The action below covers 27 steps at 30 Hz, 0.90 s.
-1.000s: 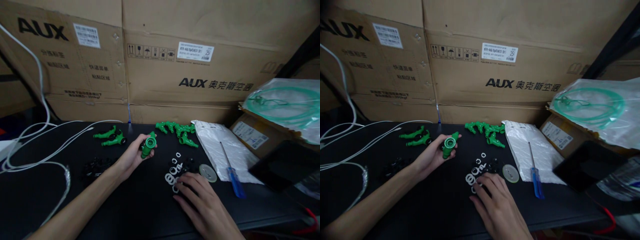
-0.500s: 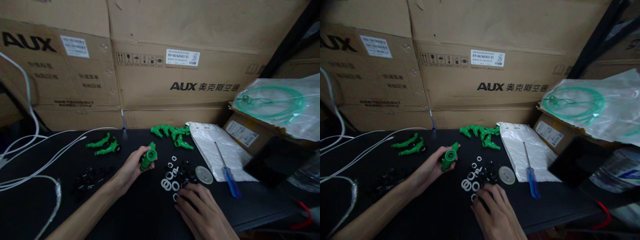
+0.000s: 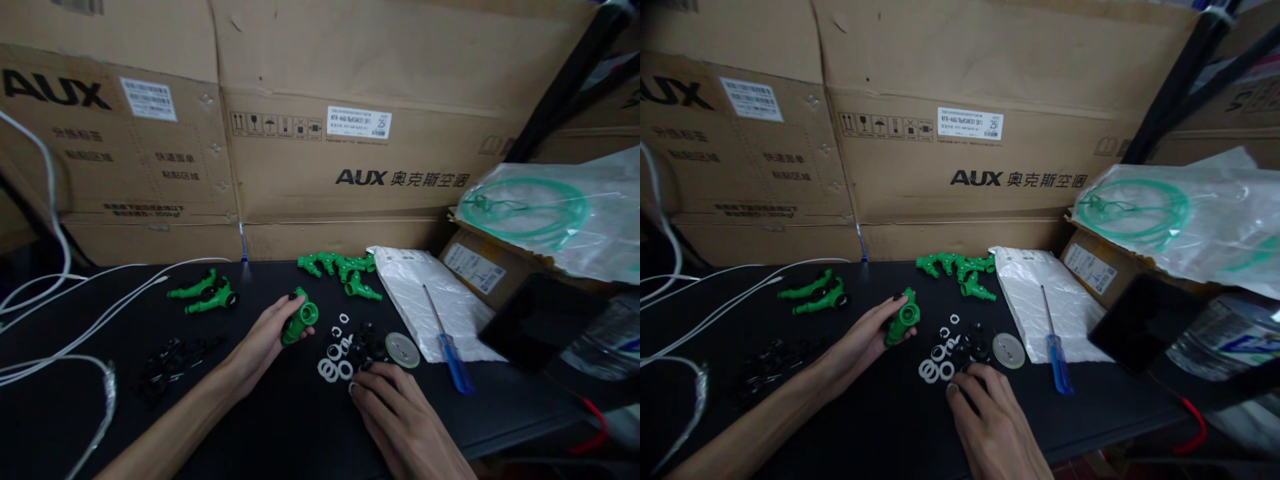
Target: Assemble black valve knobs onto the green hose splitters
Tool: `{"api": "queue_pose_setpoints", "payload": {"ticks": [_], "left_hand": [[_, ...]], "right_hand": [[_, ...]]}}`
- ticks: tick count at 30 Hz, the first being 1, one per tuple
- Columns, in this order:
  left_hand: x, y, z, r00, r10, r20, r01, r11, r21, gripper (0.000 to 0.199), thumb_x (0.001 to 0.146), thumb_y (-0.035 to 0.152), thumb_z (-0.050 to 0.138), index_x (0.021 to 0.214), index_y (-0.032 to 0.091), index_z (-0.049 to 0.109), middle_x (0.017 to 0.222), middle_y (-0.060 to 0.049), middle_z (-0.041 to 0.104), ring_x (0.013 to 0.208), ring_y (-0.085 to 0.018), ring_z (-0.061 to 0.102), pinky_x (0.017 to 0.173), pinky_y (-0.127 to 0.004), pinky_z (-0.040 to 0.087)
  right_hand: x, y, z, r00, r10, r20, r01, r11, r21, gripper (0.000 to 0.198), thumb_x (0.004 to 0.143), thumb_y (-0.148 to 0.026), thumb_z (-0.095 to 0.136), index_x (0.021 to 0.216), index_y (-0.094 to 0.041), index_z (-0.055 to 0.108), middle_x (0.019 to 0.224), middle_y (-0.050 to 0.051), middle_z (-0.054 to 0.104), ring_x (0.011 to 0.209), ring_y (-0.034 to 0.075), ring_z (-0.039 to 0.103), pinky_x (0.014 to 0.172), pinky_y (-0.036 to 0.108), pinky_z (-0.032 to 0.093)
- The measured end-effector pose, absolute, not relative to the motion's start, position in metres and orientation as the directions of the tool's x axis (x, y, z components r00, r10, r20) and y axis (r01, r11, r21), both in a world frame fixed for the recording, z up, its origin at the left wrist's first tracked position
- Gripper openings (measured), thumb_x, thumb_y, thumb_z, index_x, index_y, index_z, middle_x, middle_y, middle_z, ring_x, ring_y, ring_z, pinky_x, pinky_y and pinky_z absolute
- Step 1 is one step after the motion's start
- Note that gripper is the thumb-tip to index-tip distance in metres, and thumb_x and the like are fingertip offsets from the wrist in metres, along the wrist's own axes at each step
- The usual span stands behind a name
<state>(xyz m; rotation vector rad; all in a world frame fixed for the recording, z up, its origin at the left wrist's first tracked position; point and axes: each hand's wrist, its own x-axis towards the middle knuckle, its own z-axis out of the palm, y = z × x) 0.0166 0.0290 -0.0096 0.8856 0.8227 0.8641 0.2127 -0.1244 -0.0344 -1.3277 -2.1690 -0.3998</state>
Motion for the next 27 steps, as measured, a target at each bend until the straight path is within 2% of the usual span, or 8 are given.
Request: {"api": "queue_pose_setpoints", "payload": {"ticks": [3, 10, 16, 18, 23, 27], "left_hand": [[0.016, 0.028, -0.007, 0.411, 0.878, -0.247, -0.272, 0.376, 0.886, 0.031, 0.083, 0.040, 0.079, 0.096, 0.016, 0.065, 0.081, -0.003, 0.073, 0.068, -0.014, 0.069, 0.069, -0.024, 0.054], [0.018, 0.025, -0.005, 0.401, 0.886, -0.231, -0.299, 0.365, 0.882, 0.026, 0.084, 0.035, 0.079, 0.096, 0.017, 0.065, 0.083, -0.002, 0.072, 0.068, -0.014, 0.069, 0.069, -0.024, 0.054], [0.018, 0.024, -0.007, 0.454, 0.870, -0.193, -0.353, 0.374, 0.857, 0.016, 0.090, 0.026, 0.071, 0.103, 0.018, 0.065, 0.092, -0.003, 0.073, 0.077, -0.015, 0.072, 0.074, -0.024, 0.054], [0.018, 0.022, -0.004, 0.452, 0.873, -0.182, -0.370, 0.369, 0.853, 0.022, 0.089, 0.022, 0.070, 0.110, 0.018, 0.064, 0.096, -0.003, 0.074, 0.078, -0.015, 0.072, 0.076, -0.025, 0.054], [0.018, 0.016, 0.001, 0.444, 0.888, -0.119, -0.327, 0.284, 0.901, 0.053, 0.086, 0.025, 0.076, 0.134, 0.020, 0.054, 0.098, -0.004, 0.077, 0.086, -0.017, 0.072, 0.083, -0.028, 0.051], [0.017, 0.015, 0.001, 0.439, 0.893, -0.104, -0.307, 0.258, 0.916, 0.071, 0.082, 0.031, 0.082, 0.143, 0.022, 0.047, 0.105, -0.005, 0.077, 0.092, -0.018, 0.071, 0.088, -0.029, 0.050]], "right_hand": [[0.214, -0.124, -0.034, -0.364, 0.711, 0.602, 0.893, 0.450, 0.008, 0.028, 0.100, -0.010, 0.044, 0.109, -0.019, 0.069, 0.113, 0.008, 0.074, 0.106, 0.028, 0.066, 0.084, 0.040, 0.061], [0.183, -0.106, -0.031, -0.288, 0.749, 0.597, 0.908, 0.412, -0.079, 0.020, 0.096, -0.012, 0.057, 0.112, -0.019, 0.067, 0.109, 0.009, 0.072, 0.101, 0.032, 0.065, 0.082, 0.048, 0.061], [0.175, -0.099, -0.041, -0.312, 0.698, 0.645, 0.909, 0.416, -0.010, 0.028, 0.098, -0.005, 0.044, 0.109, -0.016, 0.067, 0.106, 0.010, 0.073, 0.098, 0.030, 0.065, 0.079, 0.045, 0.059], [0.176, -0.098, -0.043, -0.317, 0.697, 0.643, 0.905, 0.424, -0.014, 0.028, 0.098, -0.005, 0.043, 0.107, -0.016, 0.067, 0.106, 0.010, 0.073, 0.096, 0.029, 0.065, 0.078, 0.043, 0.059], [0.175, -0.097, -0.042, -0.318, 0.701, 0.639, 0.891, 0.451, -0.052, 0.027, 0.097, -0.005, 0.045, 0.107, -0.017, 0.067, 0.105, 0.010, 0.074, 0.097, 0.029, 0.066, 0.079, 0.044, 0.061], [0.180, -0.096, -0.028, -0.246, 0.653, 0.717, 0.836, 0.517, -0.183, 0.021, 0.098, -0.010, 0.051, 0.110, -0.019, 0.065, 0.108, 0.010, 0.072, 0.095, 0.023, 0.069, 0.081, 0.034, 0.062]]}}
